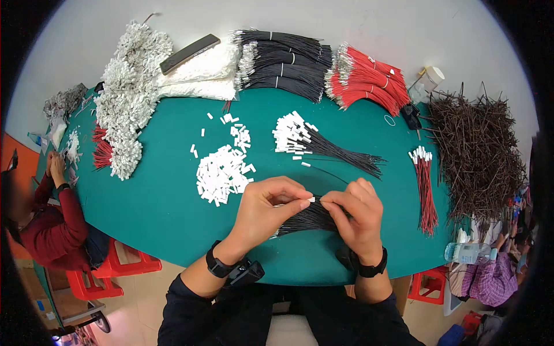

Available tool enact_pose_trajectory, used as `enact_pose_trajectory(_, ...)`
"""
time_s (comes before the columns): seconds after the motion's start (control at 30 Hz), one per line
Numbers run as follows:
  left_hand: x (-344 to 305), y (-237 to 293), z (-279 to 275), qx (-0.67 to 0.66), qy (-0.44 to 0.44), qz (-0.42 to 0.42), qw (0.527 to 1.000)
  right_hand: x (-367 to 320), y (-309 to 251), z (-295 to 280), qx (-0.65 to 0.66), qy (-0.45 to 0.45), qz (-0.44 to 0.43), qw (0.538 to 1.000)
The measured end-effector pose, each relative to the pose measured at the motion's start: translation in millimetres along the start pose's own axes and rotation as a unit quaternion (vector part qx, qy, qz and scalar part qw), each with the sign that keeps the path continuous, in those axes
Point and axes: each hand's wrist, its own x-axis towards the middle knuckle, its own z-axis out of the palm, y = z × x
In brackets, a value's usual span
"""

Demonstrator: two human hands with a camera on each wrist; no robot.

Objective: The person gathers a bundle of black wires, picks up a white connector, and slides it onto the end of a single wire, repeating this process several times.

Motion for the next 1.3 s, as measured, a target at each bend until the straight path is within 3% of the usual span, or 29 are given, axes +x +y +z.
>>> enact_pose_trajectory(0.3,-1,3,-2,0.058,-0.017,0.021,0.998,0,3,-1,-0.023,-0.04,-0.045,0.998)
enact_pose_trajectory(0.4,-1,6,-2,0.138,-0.025,0.038,0.989,1,2,-1,-0.048,-0.051,-0.066,0.995)
enact_pose_trajectory(0.97,1,9,-9,0.106,-0.004,0.001,0.994,-1,10,-10,-0.001,-0.045,-0.022,0.999)
enact_pose_trajectory(1.1,7,2,-20,0.146,0.007,0.04,0.988,3,15,-20,-0.099,-0.055,-0.028,0.993)
enact_pose_trajectory(1.23,28,7,-23,0.217,0.052,0.072,0.972,6,33,-6,-0.168,-0.031,-0.018,0.985)
enact_pose_trajectory(1.3,39,9,-47,0.39,0.037,0.133,0.911,-2,34,-4,-0.129,-0.066,0.03,0.989)
